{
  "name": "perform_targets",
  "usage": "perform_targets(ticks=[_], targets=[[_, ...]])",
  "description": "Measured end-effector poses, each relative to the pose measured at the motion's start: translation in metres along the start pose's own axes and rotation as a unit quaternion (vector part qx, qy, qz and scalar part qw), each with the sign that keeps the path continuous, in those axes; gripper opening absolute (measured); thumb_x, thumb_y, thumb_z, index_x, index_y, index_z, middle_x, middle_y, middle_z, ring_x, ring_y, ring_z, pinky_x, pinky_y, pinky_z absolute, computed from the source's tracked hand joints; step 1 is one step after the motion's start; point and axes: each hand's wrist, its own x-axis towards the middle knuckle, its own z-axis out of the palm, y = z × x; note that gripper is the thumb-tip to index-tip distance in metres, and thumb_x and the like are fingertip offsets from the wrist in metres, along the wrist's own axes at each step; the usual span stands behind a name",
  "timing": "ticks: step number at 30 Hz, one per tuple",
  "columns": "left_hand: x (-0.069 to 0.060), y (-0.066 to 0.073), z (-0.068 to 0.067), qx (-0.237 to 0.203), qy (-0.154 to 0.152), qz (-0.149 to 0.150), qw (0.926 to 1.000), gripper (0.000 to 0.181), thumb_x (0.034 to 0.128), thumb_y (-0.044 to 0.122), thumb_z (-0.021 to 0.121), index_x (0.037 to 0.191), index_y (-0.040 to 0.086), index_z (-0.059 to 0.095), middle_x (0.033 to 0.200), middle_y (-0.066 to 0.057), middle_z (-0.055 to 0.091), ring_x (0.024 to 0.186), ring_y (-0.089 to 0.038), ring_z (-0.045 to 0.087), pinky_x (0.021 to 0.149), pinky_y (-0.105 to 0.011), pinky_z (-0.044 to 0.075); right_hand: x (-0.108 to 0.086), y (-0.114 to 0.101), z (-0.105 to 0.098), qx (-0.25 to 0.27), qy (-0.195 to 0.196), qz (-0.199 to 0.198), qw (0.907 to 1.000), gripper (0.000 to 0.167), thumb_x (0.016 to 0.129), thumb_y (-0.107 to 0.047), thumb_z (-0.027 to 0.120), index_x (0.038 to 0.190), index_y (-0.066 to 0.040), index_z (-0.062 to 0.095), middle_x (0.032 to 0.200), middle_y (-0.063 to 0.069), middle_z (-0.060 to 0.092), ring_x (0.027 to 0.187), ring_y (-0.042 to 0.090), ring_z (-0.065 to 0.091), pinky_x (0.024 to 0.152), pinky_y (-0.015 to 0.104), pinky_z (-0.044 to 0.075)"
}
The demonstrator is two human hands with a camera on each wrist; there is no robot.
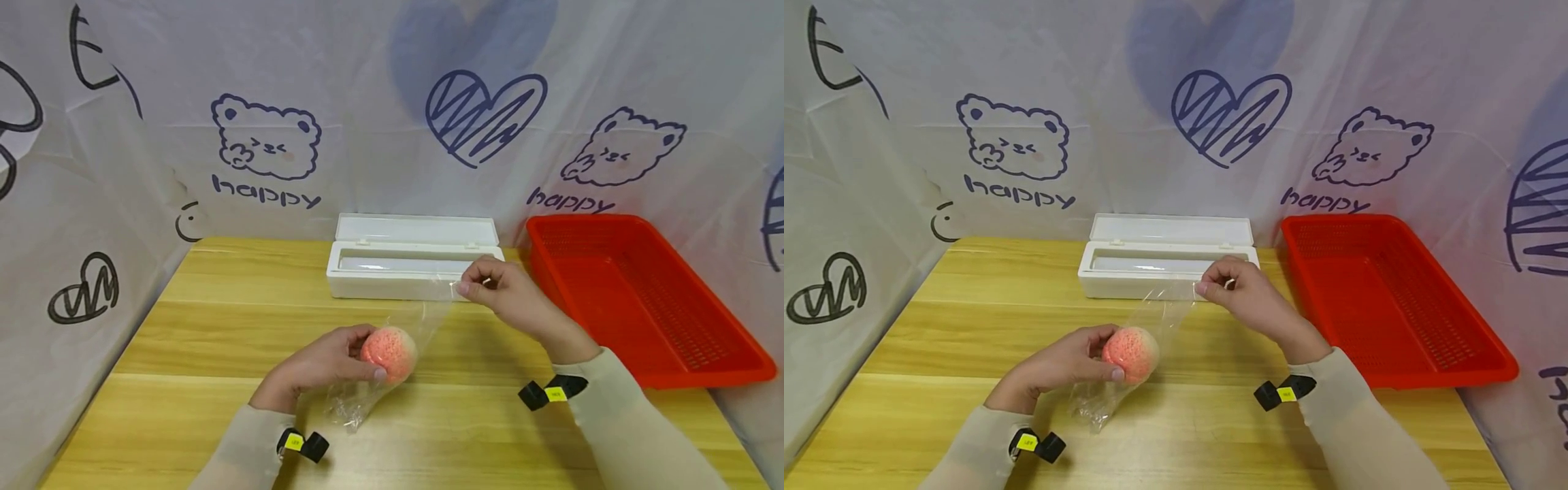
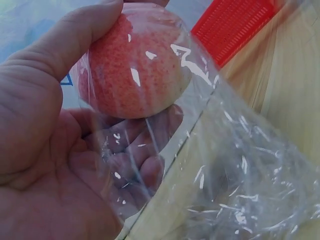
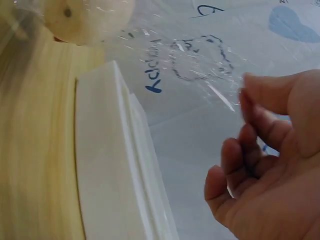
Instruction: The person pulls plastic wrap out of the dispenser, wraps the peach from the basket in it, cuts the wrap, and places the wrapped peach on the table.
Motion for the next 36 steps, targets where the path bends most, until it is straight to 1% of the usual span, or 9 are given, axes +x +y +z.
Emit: perform_targets(ticks=[5,8,10,14,17,21,27,31,36], targets=[[0.0,0.003,0.003,-0.009,0.009,0.0,0.9999,0.059,0.0922,0.018,0.083,0.141,0.0,0.056,0.127,-0.013,0.071,0.112,-0.023,0.068,0.096,-0.036,0.057,-0.003,-0.003,0.015,-0.02,0.019,0.016,0.9995,0.047,0.106,-0.031,0.066,0.143,-0.004,0.052,0.135,0.018,0.059,0.121,0.034,0.06,0.102,0.046,0.054],[0.0,0.007,0.007,-0.006,0.01,0.004,0.9999,0.059,0.0909,0.02,0.085,0.14,0.002,0.058,0.127,-0.012,0.071,0.112,-0.023,0.067,0.098,-0.036,0.056,-0.001,-0.01,0.024,-0.051,0.025,0.028,0.998,0.06,0.103,-0.04,0.069,0.149,-0.008,0.049,0.135,0.015,0.06,0.123,0.033,0.058,0.102,0.05,0.052],[0.001,0.009,0.009,-0.006,0.008,0.008,0.9999,0.061,0.0899,0.021,0.086,0.141,0.004,0.058,0.127,-0.011,0.071,0.113,-0.023,0.067,0.099,-0.037,0.056,0.0,-0.013,0.031,-0.063,0.038,0.033,0.9967,0.053,0.101,-0.042,0.072,0.14,-0.009,0.059,0.121,0.012,0.066,0.111,0.03,0.061,0.091,0.045,0.054],[0.001,0.013,0.014,-0.013,-0.002,0.006,0.9999,0.064,0.0889,0.022,0.087,0.143,0.005,0.057,0.128,-0.01,0.07,0.115,-0.022,0.067,0.099,-0.036,0.056,0.003,-0.015,0.041,-0.057,0.078,0.018,0.9952,0.025,0.099,-0.034,0.076,0.1,-0.01,0.074,0.085,0.005,0.066,0.081,0.023,0.057,0.069,0.033,0.047],[0.001,0.013,0.017,-0.02,-0.011,0.004,0.9997,0.063,0.0892,0.022,0.086,0.143,0.005,0.058,0.127,-0.01,0.071,0.113,-0.022,0.068,0.097,-0.035,0.057,0.003,-0.015,0.047,-0.04,0.107,-0.002,0.9934,0.025,0.099,-0.027,0.076,0.082,-0.01,0.072,0.073,0.002,0.058,0.071,0.021,0.05,0.062,0.03,0.04],[0.0,0.014,0.02,-0.031,-0.024,0.011,0.9992,0.061,0.0899,0.021,0.085,0.143,0.006,0.058,0.127,-0.01,0.071,0.111,-0.021,0.068,0.096,-0.034,0.057,0.001,-0.014,0.051,-0.044,0.135,-0.015,0.9898,0.025,0.099,-0.026,0.075,0.08,-0.01,0.071,0.069,-0.001,0.054,0.069,0.02,0.049,0.061,0.029,0.038],[-0.001,0.019,0.023,-0.057,-0.039,0.035,0.997,0.067,0.0897,0.014,0.085,0.148,0.008,0.052,0.134,-0.012,0.067,0.116,-0.021,0.066,0.099,-0.033,0.056,-0.001,-0.01,0.056,-0.058,0.151,-0.023,0.9866,0.025,0.099,-0.025,0.076,0.081,-0.008,0.072,0.067,-0.001,0.052,0.068,0.019,0.049,0.06,0.029,0.037],[-0.003,0.024,0.025,-0.052,-0.027,0.041,0.9975,0.073,0.0877,0.013,0.087,0.151,0.012,0.052,0.14,-0.009,0.064,0.125,-0.022,0.063,0.105,-0.04,0.054,-0.002,-0.009,0.059,-0.063,0.154,-0.019,0.9859,0.023,0.098,-0.024,0.076,0.081,-0.009,0.072,0.067,-0.002,0.053,0.066,0.018,0.048,0.057,0.027,0.036],[-0.005,0.029,0.027,-0.019,-0.004,0.057,0.9982,0.074,0.0861,0.017,0.089,0.151,0.016,0.054,0.144,-0.004,0.063,0.135,-0.024,0.057,0.114,-0.05,0.044,-0.003,-0.008,0.062,-0.061,0.141,-0.007,0.9881,0.023,0.1,-0.023,0.075,0.082,-0.008,0.072,0.068,-0.001,0.055,0.066,0.017,0.048,0.056,0.027,0.036]])
